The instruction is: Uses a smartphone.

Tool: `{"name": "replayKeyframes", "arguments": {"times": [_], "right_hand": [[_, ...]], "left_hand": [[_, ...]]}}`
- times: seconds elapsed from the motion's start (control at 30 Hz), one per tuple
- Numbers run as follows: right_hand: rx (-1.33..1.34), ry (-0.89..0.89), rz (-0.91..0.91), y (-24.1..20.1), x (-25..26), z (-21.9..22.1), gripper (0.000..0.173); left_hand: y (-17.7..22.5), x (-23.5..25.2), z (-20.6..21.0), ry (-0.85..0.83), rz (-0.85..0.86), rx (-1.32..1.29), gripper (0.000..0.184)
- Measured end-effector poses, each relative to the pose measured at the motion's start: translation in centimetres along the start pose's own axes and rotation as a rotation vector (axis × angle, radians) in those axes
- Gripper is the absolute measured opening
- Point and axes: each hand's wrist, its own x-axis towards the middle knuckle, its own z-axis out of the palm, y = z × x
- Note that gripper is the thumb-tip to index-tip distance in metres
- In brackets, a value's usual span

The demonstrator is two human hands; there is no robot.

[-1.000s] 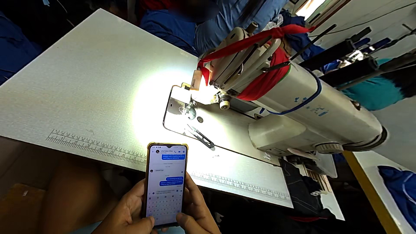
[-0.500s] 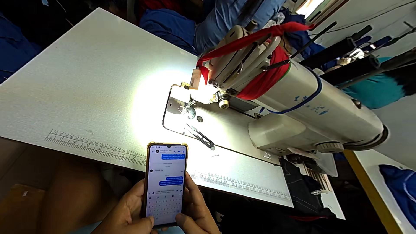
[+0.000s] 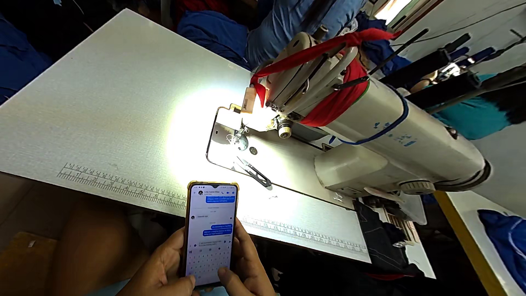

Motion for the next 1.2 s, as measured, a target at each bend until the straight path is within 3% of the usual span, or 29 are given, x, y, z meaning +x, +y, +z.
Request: {"name": "replayKeyframes", "arguments": {"times": [0.1, 0.27, 0.53, 0.93, 1.2], "right_hand": [[-0.022, 0.014, -0.008, 0.1, 0.0, 0.1, 0.077], [-0.117, 0.196, -0.056, 0.4, 0.3, 1.7, 0.074], [-0.081, 0.031, -0.022, 0.5, 0.1, 0.5, 0.093], [-0.048, -0.004, -0.013, 0.2, 0.0, 0.2, 0.081], [0.066, -0.014, -0.002, 0.2, 0.0, -0.3, 0.070]], "left_hand": [[0.0, 0.0, 0.1, 0.013, -0.002, 0.024, 0.063], [0.1, 0.0, 0.5, 0.044, -0.022, 0.056, 0.060], [0.1, -0.1, 0.2, 0.036, -0.022, 0.005, 0.066], [0.1, 0.0, 0.9, 0.149, -0.042, 0.054, 0.053], [0.1, 0.0, 0.5, 0.083, -0.028, -0.013, 0.059]]}}
